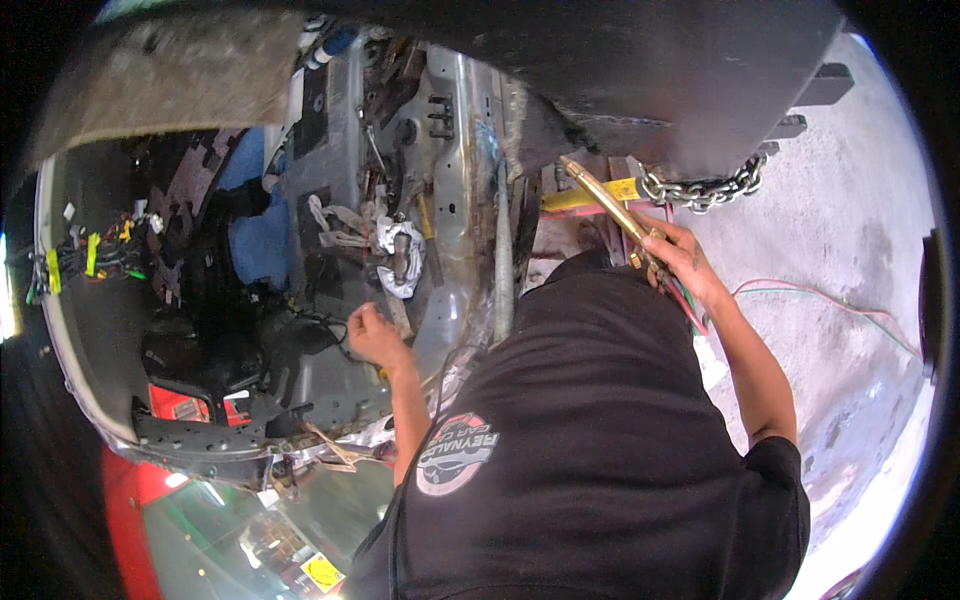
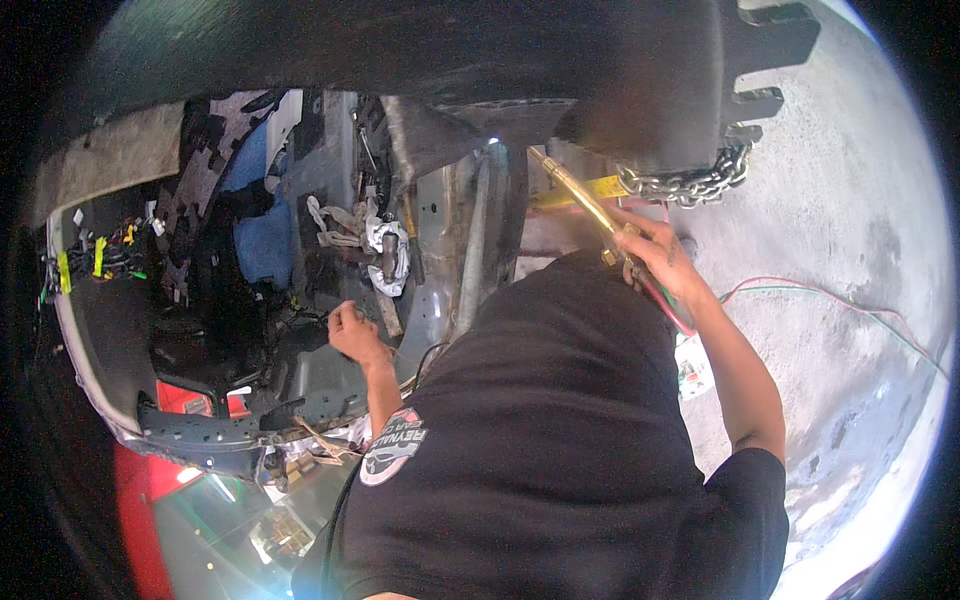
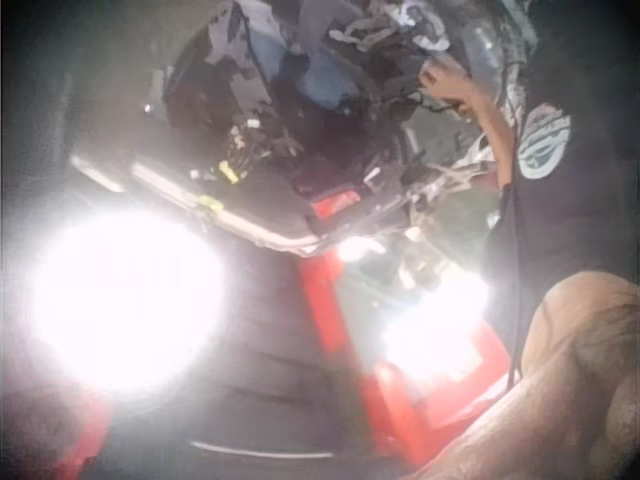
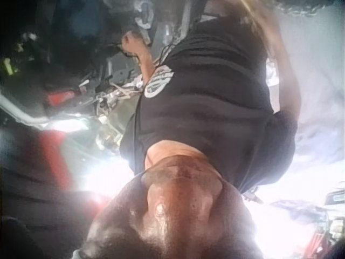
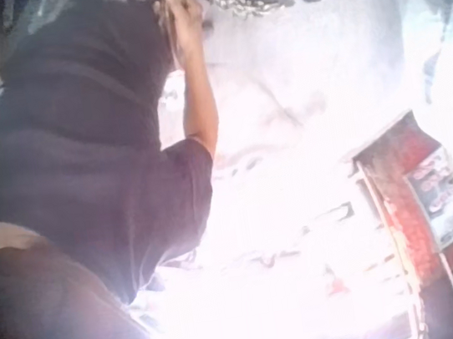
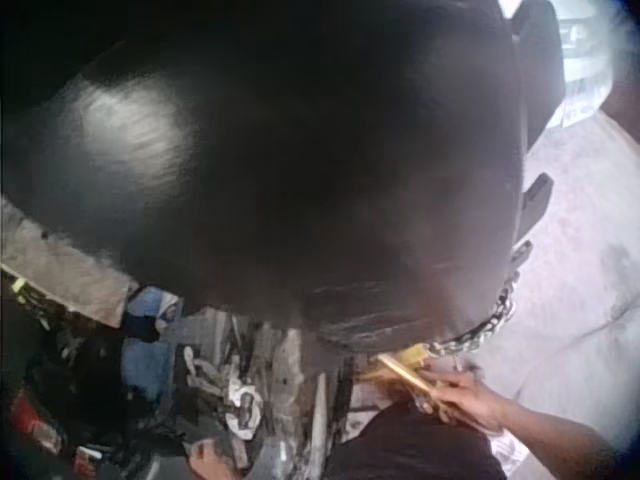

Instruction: The person uses a welding torch to weld the front frame of a car. They hold a welding rod in one hand and the torch in the other, applying heat and filler to the metal seams. The person moves along the frame, welding different sections and occasionally adjusting their position.

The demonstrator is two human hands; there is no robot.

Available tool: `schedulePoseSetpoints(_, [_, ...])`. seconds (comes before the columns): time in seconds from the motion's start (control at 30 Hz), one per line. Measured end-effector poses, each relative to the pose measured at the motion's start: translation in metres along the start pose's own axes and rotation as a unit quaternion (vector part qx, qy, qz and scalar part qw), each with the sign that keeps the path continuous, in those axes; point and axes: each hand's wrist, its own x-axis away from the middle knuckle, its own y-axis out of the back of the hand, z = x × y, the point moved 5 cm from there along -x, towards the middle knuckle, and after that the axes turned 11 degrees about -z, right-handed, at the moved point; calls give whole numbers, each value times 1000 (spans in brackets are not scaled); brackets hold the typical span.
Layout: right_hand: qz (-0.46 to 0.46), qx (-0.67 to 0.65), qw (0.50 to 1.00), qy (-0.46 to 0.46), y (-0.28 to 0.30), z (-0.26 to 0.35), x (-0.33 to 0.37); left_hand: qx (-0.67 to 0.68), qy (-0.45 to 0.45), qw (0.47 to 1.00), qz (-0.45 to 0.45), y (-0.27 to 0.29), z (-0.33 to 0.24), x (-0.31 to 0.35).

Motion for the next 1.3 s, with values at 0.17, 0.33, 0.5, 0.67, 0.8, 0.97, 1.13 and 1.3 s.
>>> schedulePoseSetpoints(0.17, [32, -42, 998, -22, 2, -9, -13, -95, -157, 972, 150, -56, -64, 50])
schedulePoseSetpoints(0.33, [48, -59, 996, -38, -3, -25, -28, -182, -156, 906, 349, -133, -34, 84])
schedulePoseSetpoints(0.5, [66, -93, 993, -43, -8, -35, -37, -242, -120, 885, 378, -165, -2, 65])
schedulePoseSetpoints(0.67, [63, -112, 991, -47, -14, -44, -40, -213, 1, 880, 425, -175, 3, 74])
schedulePoseSetpoints(0.8, [58, -122, 990, -46, -14, -51, -39, -224, -5, 861, 456, -176, 11, 80])
schedulePoseSetpoints(0.97, [63, -128, 989, -48, -10, -60, -42, -244, -34, 847, 471, -176, 15, 84])
schedulePoseSetpoints(1.13, [63, -156, 984, -54, -14, -70, -50, -306, 3, 814, 493, -169, 23, 76])
schedulePoseSetpoints(1.3, [53, -185, 978, -74, -12, -75, -56, -335, -43, 802, 492, -165, 2, 69])
